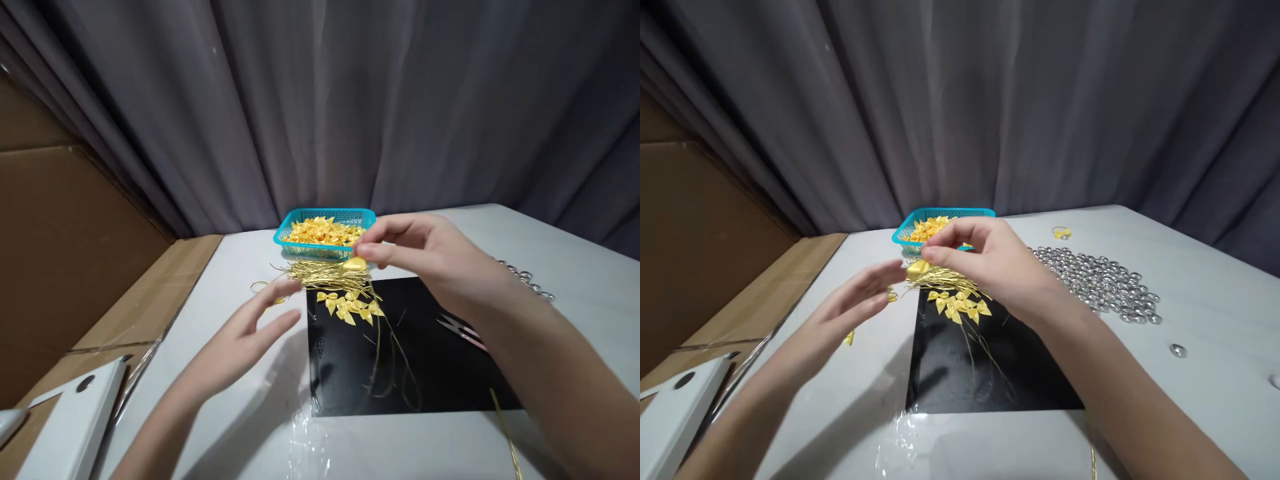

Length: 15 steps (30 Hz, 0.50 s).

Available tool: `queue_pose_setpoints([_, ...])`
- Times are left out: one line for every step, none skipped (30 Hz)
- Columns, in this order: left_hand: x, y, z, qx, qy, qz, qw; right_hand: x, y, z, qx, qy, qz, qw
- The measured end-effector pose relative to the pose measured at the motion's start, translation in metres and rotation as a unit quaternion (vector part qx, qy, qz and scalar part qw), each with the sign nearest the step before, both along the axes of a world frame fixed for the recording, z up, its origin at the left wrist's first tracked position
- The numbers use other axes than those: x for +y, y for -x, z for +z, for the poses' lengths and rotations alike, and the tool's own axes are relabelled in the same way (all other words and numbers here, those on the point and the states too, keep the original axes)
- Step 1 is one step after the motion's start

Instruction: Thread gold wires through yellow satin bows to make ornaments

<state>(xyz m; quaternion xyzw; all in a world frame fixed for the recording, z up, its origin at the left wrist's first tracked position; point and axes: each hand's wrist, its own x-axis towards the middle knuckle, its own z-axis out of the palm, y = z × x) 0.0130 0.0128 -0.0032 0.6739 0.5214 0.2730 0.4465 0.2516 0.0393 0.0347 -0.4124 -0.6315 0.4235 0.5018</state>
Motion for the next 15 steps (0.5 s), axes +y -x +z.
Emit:
queue_pose_setpoints([0.003,-0.017,0.004,-0.101,-0.018,-0.002,0.995,-0.002,0.005,0.0,0.0,0.001,0.017,1.0])
queue_pose_setpoints([0.005,-0.034,0.006,-0.195,-0.027,-0.018,0.98,-0.003,0.009,-0.001,0.009,0.003,0.03,1.0])
queue_pose_setpoints([0.007,-0.05,0.008,-0.262,-0.023,-0.031,0.964,-0.004,0.011,-0.002,0.023,0.004,0.035,0.999])
queue_pose_setpoints([0.007,-0.064,0.008,-0.301,-0.02,-0.036,0.953,-0.004,0.012,-0.004,0.044,0.0,0.031,0.999])
queue_pose_setpoints([0.006,-0.074,0.007,-0.321,-0.017,-0.031,0.946,-0.003,0.012,-0.004,0.067,-0.007,0.018,0.998])
queue_pose_setpoints([0.005,-0.08,0.005,-0.33,-0.013,-0.022,0.944,-0.001,0.01,-0.005,0.091,-0.017,-0.005,0.996])
queue_pose_setpoints([0.003,-0.082,0.002,-0.334,-0.012,-0.008,0.942,0.002,0.006,-0.005,0.115,-0.029,-0.034,0.992])
queue_pose_setpoints([0.001,-0.081,-0.002,-0.332,-0.011,0.013,0.943,0.004,0.002,-0.004,0.137,-0.041,-0.06,0.988])
queue_pose_setpoints([0.0,-0.077,-0.006,-0.327,-0.012,0.042,0.944,0.007,-0.003,-0.003,0.154,-0.05,-0.082,0.983])
queue_pose_setpoints([-0.001,-0.071,-0.01,-0.319,-0.012,0.07,0.945,0.01,-0.007,-0.002,0.168,-0.052,-0.098,0.98])
queue_pose_setpoints([-0.001,-0.065,-0.014,-0.307,-0.012,0.094,0.947,0.012,-0.012,0.0,0.18,-0.054,-0.11,0.976])
queue_pose_setpoints([-0.001,-0.057,-0.018,-0.291,-0.014,0.109,0.951,0.014,-0.016,0.002,0.19,-0.056,-0.121,0.973])
queue_pose_setpoints([-0.001,-0.05,-0.022,-0.272,-0.021,0.116,0.955,0.016,-0.02,0.004,0.2,-0.059,-0.131,0.969])
queue_pose_setpoints([-0.001,-0.042,-0.027,-0.249,-0.03,0.115,0.961,0.018,-0.025,0.006,0.211,-0.063,-0.142,0.965])
queue_pose_setpoints([-0.001,-0.034,-0.031,-0.22,-0.032,0.109,0.969,0.02,-0.03,0.008,0.222,-0.07,-0.159,0.959])
